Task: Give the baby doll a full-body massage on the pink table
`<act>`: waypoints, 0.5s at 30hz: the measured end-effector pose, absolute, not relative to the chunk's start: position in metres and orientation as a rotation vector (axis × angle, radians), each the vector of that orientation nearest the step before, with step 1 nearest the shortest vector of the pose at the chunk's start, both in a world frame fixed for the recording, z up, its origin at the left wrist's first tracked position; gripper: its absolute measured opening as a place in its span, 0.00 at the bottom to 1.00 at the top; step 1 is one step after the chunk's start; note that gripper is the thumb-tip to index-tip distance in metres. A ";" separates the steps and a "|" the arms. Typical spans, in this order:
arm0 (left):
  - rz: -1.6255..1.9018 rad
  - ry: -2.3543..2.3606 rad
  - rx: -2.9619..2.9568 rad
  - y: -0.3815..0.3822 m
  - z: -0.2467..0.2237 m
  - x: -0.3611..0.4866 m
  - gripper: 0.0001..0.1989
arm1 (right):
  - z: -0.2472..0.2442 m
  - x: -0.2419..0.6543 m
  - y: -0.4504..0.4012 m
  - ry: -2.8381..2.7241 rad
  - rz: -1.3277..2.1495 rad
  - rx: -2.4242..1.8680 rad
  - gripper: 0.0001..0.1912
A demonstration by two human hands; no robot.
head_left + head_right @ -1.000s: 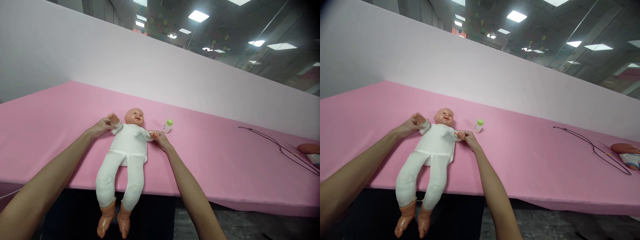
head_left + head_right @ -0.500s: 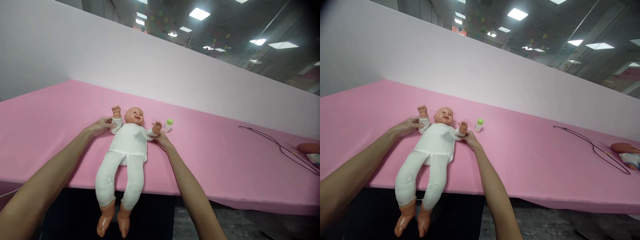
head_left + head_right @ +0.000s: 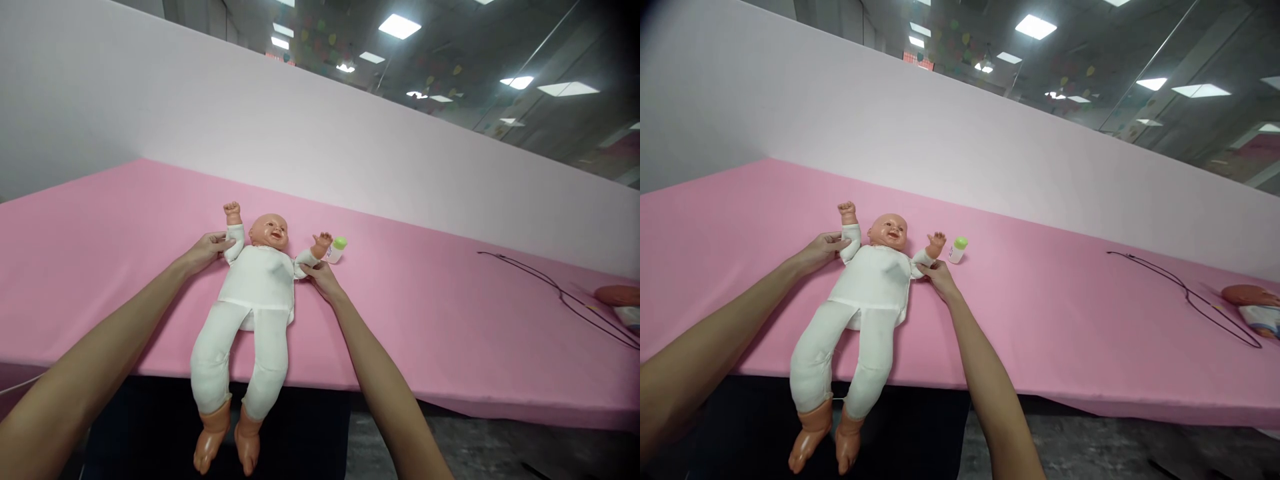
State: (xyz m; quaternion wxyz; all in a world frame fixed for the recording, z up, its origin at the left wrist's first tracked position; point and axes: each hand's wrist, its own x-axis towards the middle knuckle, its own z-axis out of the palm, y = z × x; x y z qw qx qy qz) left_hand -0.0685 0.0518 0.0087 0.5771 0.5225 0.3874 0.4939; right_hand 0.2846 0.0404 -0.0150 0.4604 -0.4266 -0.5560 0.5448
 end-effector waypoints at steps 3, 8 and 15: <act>1.221 1.045 1.160 0.058 0.002 -0.062 0.32 | -0.016 0.283 0.042 -1.371 1.323 -1.096 0.22; 1.176 0.967 1.188 0.056 0.007 -0.067 0.28 | -0.011 0.286 0.038 -1.407 1.390 -1.076 0.22; 0.821 0.812 1.404 0.049 0.020 -0.087 0.12 | -0.006 0.291 0.035 -1.606 1.472 -0.916 0.11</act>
